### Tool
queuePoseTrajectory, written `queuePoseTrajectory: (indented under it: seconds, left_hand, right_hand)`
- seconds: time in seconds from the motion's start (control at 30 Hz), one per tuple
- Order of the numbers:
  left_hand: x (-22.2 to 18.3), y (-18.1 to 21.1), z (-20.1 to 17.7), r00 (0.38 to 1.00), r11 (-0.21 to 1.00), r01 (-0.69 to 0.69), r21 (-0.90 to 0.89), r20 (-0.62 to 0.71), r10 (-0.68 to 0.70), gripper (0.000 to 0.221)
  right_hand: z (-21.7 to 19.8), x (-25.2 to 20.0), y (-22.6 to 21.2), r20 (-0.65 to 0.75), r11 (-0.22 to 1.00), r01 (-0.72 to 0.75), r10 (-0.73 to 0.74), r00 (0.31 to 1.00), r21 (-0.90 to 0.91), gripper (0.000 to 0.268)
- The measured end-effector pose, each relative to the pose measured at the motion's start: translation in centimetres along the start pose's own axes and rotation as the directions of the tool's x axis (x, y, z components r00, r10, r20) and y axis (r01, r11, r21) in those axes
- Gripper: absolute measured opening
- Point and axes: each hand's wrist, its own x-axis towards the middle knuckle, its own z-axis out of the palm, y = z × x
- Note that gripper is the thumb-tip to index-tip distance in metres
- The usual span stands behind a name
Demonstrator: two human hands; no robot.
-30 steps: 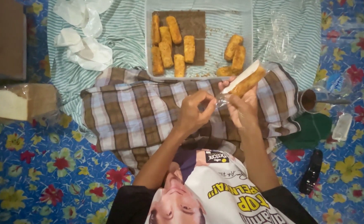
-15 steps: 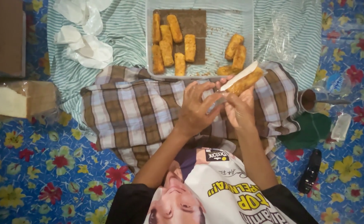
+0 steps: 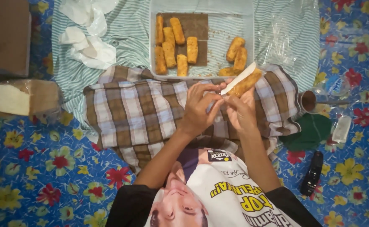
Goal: Wrapping individual fried food items in small plastic sheets for packaging.
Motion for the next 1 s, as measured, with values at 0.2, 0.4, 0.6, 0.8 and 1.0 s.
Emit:
queuePoseTrajectory:
  seconds: [0.2, 0.4, 0.6, 0.8, 1.0]
  left_hand:
    - [0.1, 1.0, -0.8, 0.976, 0.954, 0.217, -0.207, 0.026, -0.217, 0.012]
    - [-0.4, 0.8, -0.5, 0.939, 0.896, 0.334, -0.292, 0.026, -0.342, 0.013]
    - [-2.0, -1.7, 0.3, 0.834, 0.711, 0.534, -0.458, 0.147, -0.532, 0.015]
    - [-1.3, -1.8, 0.3, 0.76, 0.551, 0.62, -0.559, 0.254, -0.598, 0.02]
    - [0.0, -3.2, -1.5, 0.902, 0.815, 0.425, -0.394, 0.261, -0.344, 0.013]
  right_hand:
    - [-1.2, -0.1, 0.9, 0.072, 0.999, -0.02, 0.017, 0.997, 0.029, 0.083]
    - [-1.3, 0.1, 0.9, 0.04, 0.998, -0.058, 0.058, 0.998, 0.015, 0.08]
    - [-1.0, 0.4, 0.7, 0.041, 0.991, -0.09, 0.087, 0.995, 0.094, 0.072]
    - [-1.3, 1.1, 1.0, 0.031, 0.977, -0.157, 0.155, 0.987, 0.144, 0.032]
    - [-0.9, 1.4, 0.0, -0.003, 0.957, -0.265, 0.267, 0.964, 0.117, 0.019]
